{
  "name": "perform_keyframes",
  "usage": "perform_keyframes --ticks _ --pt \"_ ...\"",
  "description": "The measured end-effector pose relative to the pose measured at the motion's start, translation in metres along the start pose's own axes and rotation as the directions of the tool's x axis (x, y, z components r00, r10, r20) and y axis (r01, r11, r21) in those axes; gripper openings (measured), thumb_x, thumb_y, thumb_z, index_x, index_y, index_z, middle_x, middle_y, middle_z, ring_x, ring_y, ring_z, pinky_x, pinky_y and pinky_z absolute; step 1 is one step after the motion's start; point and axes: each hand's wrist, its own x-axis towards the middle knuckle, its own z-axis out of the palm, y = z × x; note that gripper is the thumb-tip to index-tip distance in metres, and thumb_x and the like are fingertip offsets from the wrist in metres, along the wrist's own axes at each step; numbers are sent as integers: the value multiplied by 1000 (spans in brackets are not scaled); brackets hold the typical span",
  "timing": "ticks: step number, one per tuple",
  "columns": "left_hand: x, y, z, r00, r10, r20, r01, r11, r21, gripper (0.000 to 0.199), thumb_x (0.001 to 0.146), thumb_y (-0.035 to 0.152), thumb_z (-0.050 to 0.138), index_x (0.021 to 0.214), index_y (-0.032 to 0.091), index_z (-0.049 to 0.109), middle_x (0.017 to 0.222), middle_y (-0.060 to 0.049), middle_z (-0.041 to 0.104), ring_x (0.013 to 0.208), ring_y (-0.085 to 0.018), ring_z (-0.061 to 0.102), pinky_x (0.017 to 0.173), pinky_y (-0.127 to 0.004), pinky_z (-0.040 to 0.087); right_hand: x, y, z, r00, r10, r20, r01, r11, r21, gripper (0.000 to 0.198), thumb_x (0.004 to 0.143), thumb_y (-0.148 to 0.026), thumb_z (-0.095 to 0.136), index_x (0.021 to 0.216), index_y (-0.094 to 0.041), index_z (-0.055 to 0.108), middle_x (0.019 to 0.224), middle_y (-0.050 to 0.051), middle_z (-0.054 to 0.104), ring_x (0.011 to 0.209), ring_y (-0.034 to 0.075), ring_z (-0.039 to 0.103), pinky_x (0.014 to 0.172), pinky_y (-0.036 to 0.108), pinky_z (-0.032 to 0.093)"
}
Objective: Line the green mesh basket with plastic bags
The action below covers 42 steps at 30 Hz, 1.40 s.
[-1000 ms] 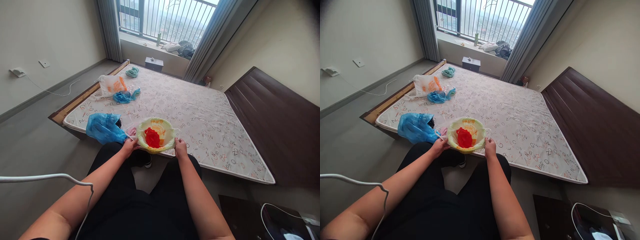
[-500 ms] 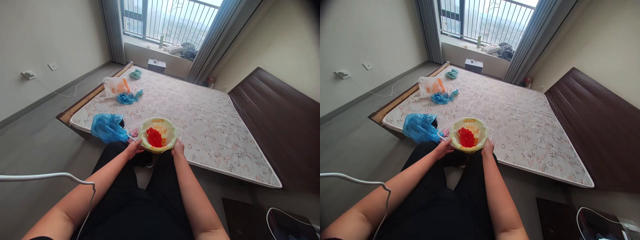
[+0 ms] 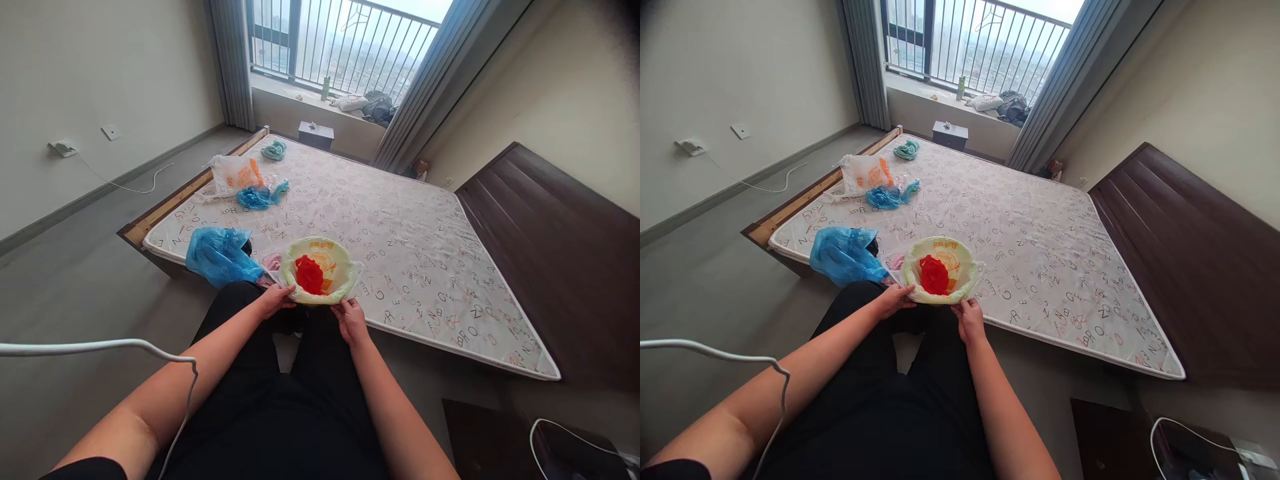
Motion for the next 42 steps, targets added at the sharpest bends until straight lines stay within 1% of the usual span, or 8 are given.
perform_keyframes --ticks 7,14,19,24,30,34,39,42 --pt "9 -8 4 979 132 -154 -104 979 177 31 83 36 80 95 10 69 78 -9 77 54 -15 68 44 -19 46 -35 -19 1 993 -73 95 76 997 -27 38 71 -43 88 94 -21 67 78 0 75 68 16 72 59 25 60" --pt "20 -15 3 928 242 -283 -169 951 261 28 74 28 84 91 12 69 75 -6 75 54 -18 67 48 -26 52 -59 -17 20 984 33 178 -44 998 55 40 68 -37 90 99 -23 69 99 0 77 93 19 73 86 36 63" --pt "15 -12 1 877 383 -291 -286 902 324 26 68 28 86 83 14 70 72 -5 73 61 -18 68 53 -24 51 -62 -1 12 976 151 159 -135 985 -107 34 63 -40 88 67 -21 60 64 -2 61 79 20 68 81 38 62" --pt "7 -1 2 839 397 -373 -386 916 107 27 81 41 72 79 17 60 51 4 55 39 -10 49 38 -20 36 -54 4 1 997 -28 72 44 972 -230 36 69 -43 77 56 -22 50 69 2 62 83 23 68 73 33 57" --pt "2 11 2 841 340 -422 -353 934 49 23 84 38 69 86 17 60 58 4 59 42 -10 53 42 -20 43 -43 17 -7 989 -135 68 149 798 -584 35 77 -49 66 58 -22 56 62 -1 60 70 19 60 74 32 50" --pt "2 12 2 880 161 -446 -174 985 13 18 86 32 67 91 17 60 62 2 62 44 -11 57 43 -20 44 -42 17 -6 984 -170 50 167 799 -578 38 80 -57 64 83 -20 66 75 1 66 74 20 63 72 32 53" --pt "6 9 -2 865 252 -435 -227 968 108 18 86 33 66 86 16 60 55 3 58 40 -10 53 40 -18 38 -29 -4 -15 913 -338 -230 216 877 -429 62 83 -66 59 128 -25 51 121 7 62 94 20 67 67 30 56" --pt "8 8 -5 877 258 -405 -226 966 124 21 86 36 67 86 17 59 54 3 59 40 -11 53 40 -19 37 -12 -23 -23 934 -292 -206 184 887 -423 74 80 -65 64 142 -29 43 140 9 55 113 23 63 73 30 56"
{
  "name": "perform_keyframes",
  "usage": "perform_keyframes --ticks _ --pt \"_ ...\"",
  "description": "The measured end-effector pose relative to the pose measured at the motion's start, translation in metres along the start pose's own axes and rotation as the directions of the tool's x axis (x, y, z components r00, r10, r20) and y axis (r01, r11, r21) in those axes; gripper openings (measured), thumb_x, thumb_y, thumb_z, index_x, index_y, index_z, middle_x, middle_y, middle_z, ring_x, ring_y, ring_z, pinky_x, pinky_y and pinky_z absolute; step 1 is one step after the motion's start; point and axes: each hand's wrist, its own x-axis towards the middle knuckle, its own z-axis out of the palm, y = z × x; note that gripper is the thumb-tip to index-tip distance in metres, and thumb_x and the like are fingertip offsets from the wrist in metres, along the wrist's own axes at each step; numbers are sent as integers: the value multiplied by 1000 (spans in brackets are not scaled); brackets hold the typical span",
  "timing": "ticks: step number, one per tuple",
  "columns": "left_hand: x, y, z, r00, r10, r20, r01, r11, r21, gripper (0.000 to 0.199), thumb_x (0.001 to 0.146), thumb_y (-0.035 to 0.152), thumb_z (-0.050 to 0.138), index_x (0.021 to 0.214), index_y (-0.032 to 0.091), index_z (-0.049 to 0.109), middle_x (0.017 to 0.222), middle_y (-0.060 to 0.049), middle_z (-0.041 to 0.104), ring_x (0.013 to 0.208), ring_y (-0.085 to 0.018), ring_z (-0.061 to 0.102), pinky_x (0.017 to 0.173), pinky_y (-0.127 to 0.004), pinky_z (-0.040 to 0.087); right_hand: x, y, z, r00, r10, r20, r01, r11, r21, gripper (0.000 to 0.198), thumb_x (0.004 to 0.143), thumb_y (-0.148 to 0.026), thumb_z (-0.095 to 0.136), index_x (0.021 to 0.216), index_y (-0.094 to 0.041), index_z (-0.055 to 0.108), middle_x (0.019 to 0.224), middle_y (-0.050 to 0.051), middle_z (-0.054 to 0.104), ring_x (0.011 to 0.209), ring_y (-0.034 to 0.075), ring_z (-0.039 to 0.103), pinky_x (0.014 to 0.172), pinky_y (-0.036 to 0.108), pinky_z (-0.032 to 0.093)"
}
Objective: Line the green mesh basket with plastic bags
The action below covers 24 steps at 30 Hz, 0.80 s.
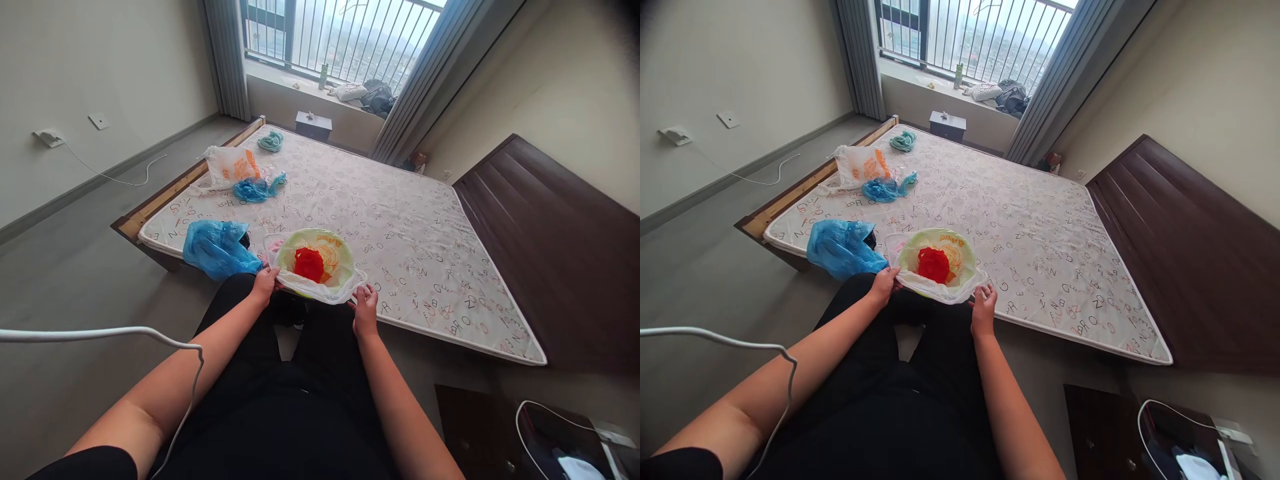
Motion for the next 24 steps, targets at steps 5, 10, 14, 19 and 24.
perform_keyframes --ticks 5,10,14,19,24 --pt "1 -3 -1 995 43 94 -50 996 69 28 83 42 72 78 18 58 50 1 58 40 -13 54 41 -22 37 33 -16 1 980 44 196 -41 999 -24 85 75 -56 71 150 -32 40 139 9 59 110 23 65 71 29 56" --pt "2 -5 -6 990 71 124 -83 992 95 30 82 43 75 75 18 59 49 1 56 42 -13 53 45 -25 38 63 -27 10 975 -69 211 80 996 -41 93 72 -52 72 155 -30 37 129 8 63 93 18 64 70 29 54" --pt "3 -4 -10 992 40 119 -51 994 92 28 82 41 76 76 18 62 50 1 55 44 -14 53 48 -26 38 75 -45 12 975 -70 211 97 988 -119 71 74 -61 69 130 -17 64 102 7 70 80 17 62 68 29 51" --pt "3 0 -10 994 27 103 -29 999 17 22 82 35 75 87 15 67 62 -1 64 50 -14 57 49 -25 43 45 -74 26 959 -199 202 193 980 53 54 89 -66 57 116 -20 69 116 10 71 92 19 66 79 33 53" --pt "4 3 -11 993 -22 118 29 998 -60 29 78 34 79 97 15 69 75 -3 71 60 -15 64 56 -26 51 13 -95 35 874 -322 365 341 940 14 45 92 -60 61 117 -25 72 139 8 64 128 27 59 104 43 50"
